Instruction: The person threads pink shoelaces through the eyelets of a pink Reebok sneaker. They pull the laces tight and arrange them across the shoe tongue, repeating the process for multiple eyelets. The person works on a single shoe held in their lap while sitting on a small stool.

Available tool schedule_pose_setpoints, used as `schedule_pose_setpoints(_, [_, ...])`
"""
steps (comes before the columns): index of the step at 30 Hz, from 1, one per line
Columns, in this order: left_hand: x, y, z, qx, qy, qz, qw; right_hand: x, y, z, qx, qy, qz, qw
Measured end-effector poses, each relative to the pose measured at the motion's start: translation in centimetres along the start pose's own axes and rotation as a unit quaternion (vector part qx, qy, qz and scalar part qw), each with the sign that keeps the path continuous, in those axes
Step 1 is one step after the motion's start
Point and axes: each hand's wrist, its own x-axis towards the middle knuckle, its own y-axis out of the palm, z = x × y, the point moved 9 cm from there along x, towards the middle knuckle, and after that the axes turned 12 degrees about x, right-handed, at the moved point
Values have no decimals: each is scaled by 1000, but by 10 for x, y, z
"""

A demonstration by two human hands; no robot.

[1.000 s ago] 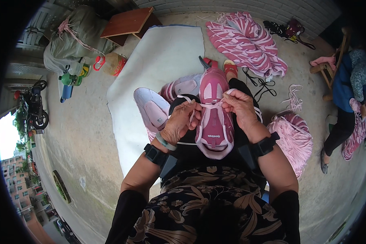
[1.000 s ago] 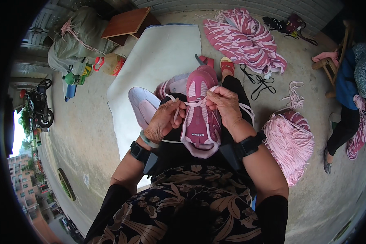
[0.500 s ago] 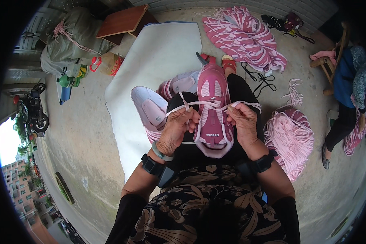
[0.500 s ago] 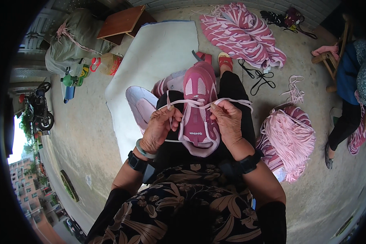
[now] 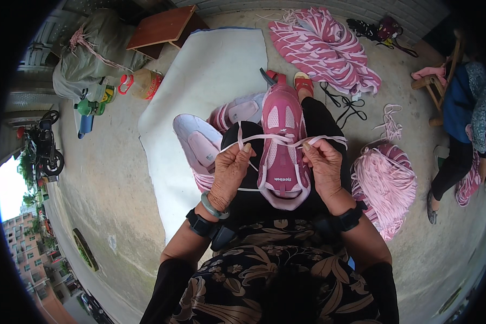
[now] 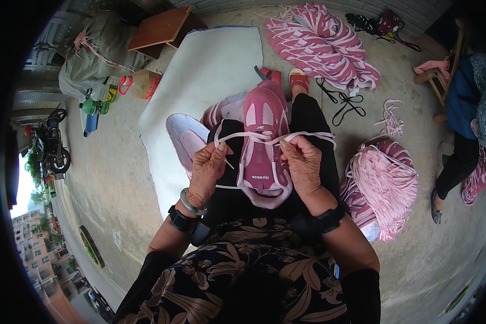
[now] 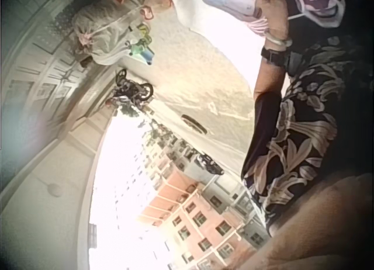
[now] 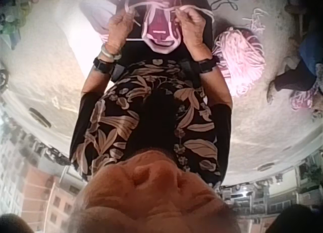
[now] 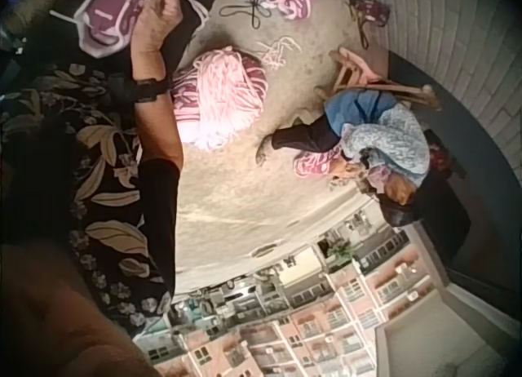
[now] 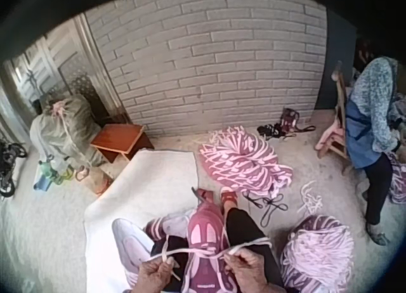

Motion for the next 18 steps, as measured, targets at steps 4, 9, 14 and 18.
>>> schedule_pose_setpoints(4, [-2,9,13,-131,-90,42,986,-3,1,3,-34,-55,31,997])
schedule_pose_setpoints(9, [0,9,15,-120,-90,47,988,-4,4,12,-122,-121,50,984])
schedule_pose_setpoints(14, [0,11,13,-166,-102,33,980,10,14,22,-237,-203,84,946])
schedule_pose_setpoints(18, [2,14,8,-188,-54,49,979,4,30,34,-300,-245,107,916])
